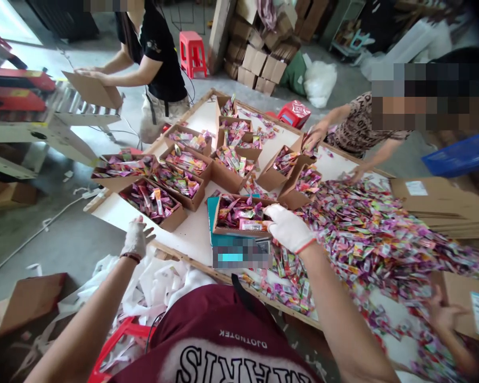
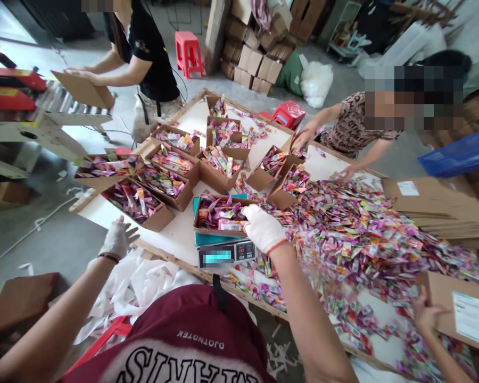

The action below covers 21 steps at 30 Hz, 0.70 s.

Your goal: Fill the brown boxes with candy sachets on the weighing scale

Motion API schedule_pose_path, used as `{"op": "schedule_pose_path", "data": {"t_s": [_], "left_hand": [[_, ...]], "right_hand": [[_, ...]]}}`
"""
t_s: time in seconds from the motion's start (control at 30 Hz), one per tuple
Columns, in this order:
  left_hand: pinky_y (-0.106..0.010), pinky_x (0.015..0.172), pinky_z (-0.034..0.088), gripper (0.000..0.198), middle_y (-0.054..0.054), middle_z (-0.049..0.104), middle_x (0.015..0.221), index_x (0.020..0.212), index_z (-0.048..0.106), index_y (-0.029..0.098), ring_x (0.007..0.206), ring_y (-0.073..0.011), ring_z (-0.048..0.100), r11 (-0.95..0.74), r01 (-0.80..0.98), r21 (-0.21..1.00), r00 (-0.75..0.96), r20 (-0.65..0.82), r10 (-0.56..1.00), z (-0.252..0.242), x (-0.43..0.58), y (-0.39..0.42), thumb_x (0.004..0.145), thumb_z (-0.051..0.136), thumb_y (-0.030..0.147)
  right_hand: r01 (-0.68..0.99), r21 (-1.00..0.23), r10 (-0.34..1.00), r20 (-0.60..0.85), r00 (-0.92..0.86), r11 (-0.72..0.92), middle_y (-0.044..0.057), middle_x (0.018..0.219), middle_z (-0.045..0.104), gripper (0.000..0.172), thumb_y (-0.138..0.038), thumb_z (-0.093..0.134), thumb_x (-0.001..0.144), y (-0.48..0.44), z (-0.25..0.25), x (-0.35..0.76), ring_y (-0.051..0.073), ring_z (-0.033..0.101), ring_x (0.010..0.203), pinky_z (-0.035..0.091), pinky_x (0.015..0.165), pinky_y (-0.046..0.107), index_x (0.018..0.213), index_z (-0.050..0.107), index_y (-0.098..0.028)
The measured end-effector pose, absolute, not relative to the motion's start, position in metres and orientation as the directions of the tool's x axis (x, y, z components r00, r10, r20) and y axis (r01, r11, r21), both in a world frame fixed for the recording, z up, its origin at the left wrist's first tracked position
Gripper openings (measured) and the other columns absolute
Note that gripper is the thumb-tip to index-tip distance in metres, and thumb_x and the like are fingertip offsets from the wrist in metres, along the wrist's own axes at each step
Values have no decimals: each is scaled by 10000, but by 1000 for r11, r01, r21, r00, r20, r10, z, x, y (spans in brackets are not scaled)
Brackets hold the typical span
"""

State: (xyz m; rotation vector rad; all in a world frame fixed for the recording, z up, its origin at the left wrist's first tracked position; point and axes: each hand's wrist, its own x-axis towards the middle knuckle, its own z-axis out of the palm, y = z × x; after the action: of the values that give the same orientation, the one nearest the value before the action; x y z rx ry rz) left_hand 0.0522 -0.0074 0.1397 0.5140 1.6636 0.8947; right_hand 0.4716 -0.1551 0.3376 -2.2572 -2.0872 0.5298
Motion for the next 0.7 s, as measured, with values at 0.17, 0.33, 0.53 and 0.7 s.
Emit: {"op": "schedule_pose_path", "data": {"t_s": [0.17, 0.33, 0.53, 0.7], "left_hand": [[-428, 920, 534, 322, -37, 530, 1056, 1174, 541, 238, 809, -151, 596, 690, -184, 700, -307, -708, 636, 122, 43, -57, 921, 563, 435], [-445, 936, 517, 253, -22, 525, 987, 1135, 558, 237, 763, -150, 578, 729, -168, 663, -305, -739, 601, 112, 39, -74, 920, 545, 371], [-398, 898, 538, 292, -34, 545, 1050, 1143, 554, 247, 810, -151, 607, 693, -187, 696, -294, -713, 636, 114, 52, -54, 895, 568, 401], [-479, 903, 553, 442, -90, 556, 1176, 1279, 498, 255, 989, -229, 655, 590, -59, 805, -369, -566, 737, 133, 71, -28, 910, 486, 497]], "right_hand": [[975, -207, 918, -397, -14, -74, 142, 1177, 723, 307, -132, 579, 875, -139, 333, 464, 265, 665, 1128, 479, 1054, 379, 1125, 756, -159], [870, -491, 997, -78, 12, -49, 84, 1229, 705, 185, -197, 582, 882, -168, 354, 475, 218, 641, 1166, 471, 1051, 324, 922, 762, -193], [859, -363, 930, -204, 305, -361, 46, 977, 746, 222, -333, 548, 908, -249, 377, 532, 228, 681, 902, 517, 819, 339, 961, 746, -248], [902, -208, 923, -167, 347, -377, 106, 1103, 715, 267, -316, 533, 900, -274, 374, 548, 258, 660, 1044, 501, 949, 386, 1067, 709, -206]]}}
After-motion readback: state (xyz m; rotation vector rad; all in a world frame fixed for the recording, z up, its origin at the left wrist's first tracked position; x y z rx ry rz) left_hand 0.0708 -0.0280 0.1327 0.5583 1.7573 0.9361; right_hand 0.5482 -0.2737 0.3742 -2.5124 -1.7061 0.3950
